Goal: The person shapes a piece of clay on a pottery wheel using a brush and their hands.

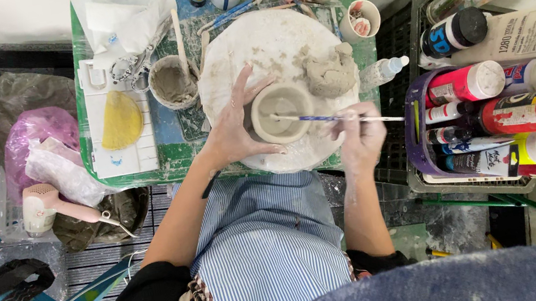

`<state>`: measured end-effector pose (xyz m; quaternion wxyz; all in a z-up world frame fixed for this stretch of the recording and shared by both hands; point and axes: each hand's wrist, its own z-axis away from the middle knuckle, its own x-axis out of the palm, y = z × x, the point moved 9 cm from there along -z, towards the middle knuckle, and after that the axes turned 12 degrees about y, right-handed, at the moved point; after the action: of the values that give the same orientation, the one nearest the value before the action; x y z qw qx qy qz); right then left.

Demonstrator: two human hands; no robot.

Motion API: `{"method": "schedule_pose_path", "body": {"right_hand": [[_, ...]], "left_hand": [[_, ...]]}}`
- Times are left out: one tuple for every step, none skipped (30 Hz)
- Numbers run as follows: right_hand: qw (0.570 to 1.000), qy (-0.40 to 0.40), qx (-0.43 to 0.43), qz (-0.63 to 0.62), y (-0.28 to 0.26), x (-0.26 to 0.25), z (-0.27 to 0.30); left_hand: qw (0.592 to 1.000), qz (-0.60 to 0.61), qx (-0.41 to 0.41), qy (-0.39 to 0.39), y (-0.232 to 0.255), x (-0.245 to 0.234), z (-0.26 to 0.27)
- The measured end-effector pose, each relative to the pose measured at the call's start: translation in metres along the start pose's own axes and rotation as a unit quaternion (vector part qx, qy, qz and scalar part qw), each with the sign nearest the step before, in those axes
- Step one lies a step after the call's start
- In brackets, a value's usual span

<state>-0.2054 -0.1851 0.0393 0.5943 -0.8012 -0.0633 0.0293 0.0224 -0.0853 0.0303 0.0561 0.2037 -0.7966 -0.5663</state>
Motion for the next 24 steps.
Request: {"method": "schedule_pose_path", "body": {"right_hand": [[1.000, 0.007, 0.005, 0.015, 0.006, 0.003, 0.004], [0.999, 0.014, 0.009, 0.029, 0.011, 0.005, 0.007], [0.999, 0.009, 0.008, 0.035, 0.014, 0.007, 0.009], [0.999, 0.002, 0.008, 0.040, 0.017, 0.010, 0.011], [0.999, -0.005, 0.008, 0.045, 0.019, 0.011, 0.012], [0.999, -0.023, -0.007, 0.037, 0.017, 0.013, 0.014], [0.999, -0.040, -0.021, 0.029, 0.015, 0.013, 0.017], [0.998, -0.057, -0.035, 0.020, 0.013, 0.014, 0.019], [0.997, -0.061, -0.045, 0.016, 0.012, 0.010, 0.017], [0.996, -0.065, -0.054, 0.011, 0.009, 0.004, 0.012], [0.996, -0.069, -0.064, 0.007, 0.006, -0.001, 0.008], [0.997, -0.038, -0.071, -0.013, 0.002, -0.011, 0.003], [0.996, -0.007, -0.079, -0.033, -0.003, -0.022, -0.004], [0.995, 0.023, -0.087, -0.053, -0.007, -0.029, -0.008], [0.996, 0.022, -0.082, -0.041, -0.007, -0.026, -0.007], [0.996, 0.020, -0.077, -0.029, -0.007, -0.021, -0.005], [0.997, 0.019, -0.072, -0.017, -0.006, -0.016, -0.002], [0.993, -0.037, -0.109, -0.019, -0.010, 0.002, 0.005], [0.985, -0.093, -0.144, -0.021, -0.011, 0.023, 0.014], [0.990, -0.108, -0.088, -0.028, 0.003, 0.039, 0.019], [0.991, -0.123, -0.032, -0.036, 0.016, 0.050, 0.024], [0.989, -0.133, -0.057, 0.015, 0.016, 0.053, 0.025], [0.984, -0.142, -0.083, 0.066, 0.018, 0.057, 0.027], [0.976, -0.151, -0.109, 0.116, 0.019, 0.060, 0.029]], "left_hand": [[1.000, -0.006, 0.000, 0.002, 0.000, 0.000, 0.000], [1.000, -0.012, 0.000, 0.003, 0.000, 0.000, -0.001], [1.000, -0.018, 0.000, 0.005, 0.000, 0.000, -0.001], [1.000, -0.025, 0.000, 0.007, 0.001, -0.001, -0.001], [1.000, -0.019, -0.011, 0.006, -0.001, 0.000, -0.001], [1.000, -0.012, -0.022, 0.005, -0.002, 0.000, -0.001], [0.999, -0.006, -0.033, 0.003, -0.004, 0.001, 0.000], [1.000, -0.010, -0.025, 0.004, -0.003, 0.000, 0.000], [1.000, -0.013, -0.016, 0.005, -0.002, 0.000, 0.000], [1.000, -0.016, -0.007, 0.005, -0.001, 0.000, -0.001], [1.000, -0.012, -0.004, 0.005, -0.001, 0.000, -0.001], [1.000, -0.008, -0.002, 0.005, 0.000, 0.000, -0.001], [1.000, -0.004, 0.001, 0.004, 0.001, 0.000, -0.001], [1.000, -0.008, 0.000, 0.003, 0.001, 0.000, -0.001], [1.000, -0.013, 0.000, 0.001, 0.002, -0.001, -0.001], [1.000, -0.017, 0.000, 0.000, 0.003, -0.001, -0.001], [1.000, -0.016, 0.007, 0.002, 0.005, -0.002, -0.002], [1.000, -0.014, 0.015, 0.004, 0.006, -0.002, -0.003], [1.000, -0.012, 0.022, 0.006, 0.007, -0.002, -0.004], [1.000, -0.018, 0.014, 0.004, 0.005, -0.002, -0.004], [1.000, -0.024, 0.006, 0.002, 0.002, -0.001, -0.003], [1.000, -0.031, -0.001, 0.001, 0.000, 0.000, -0.002], [0.999, -0.041, 0.002, 0.002, -0.001, 0.000, -0.001], [0.999, -0.051, 0.007, 0.003, -0.001, 0.000, -0.001]]}}
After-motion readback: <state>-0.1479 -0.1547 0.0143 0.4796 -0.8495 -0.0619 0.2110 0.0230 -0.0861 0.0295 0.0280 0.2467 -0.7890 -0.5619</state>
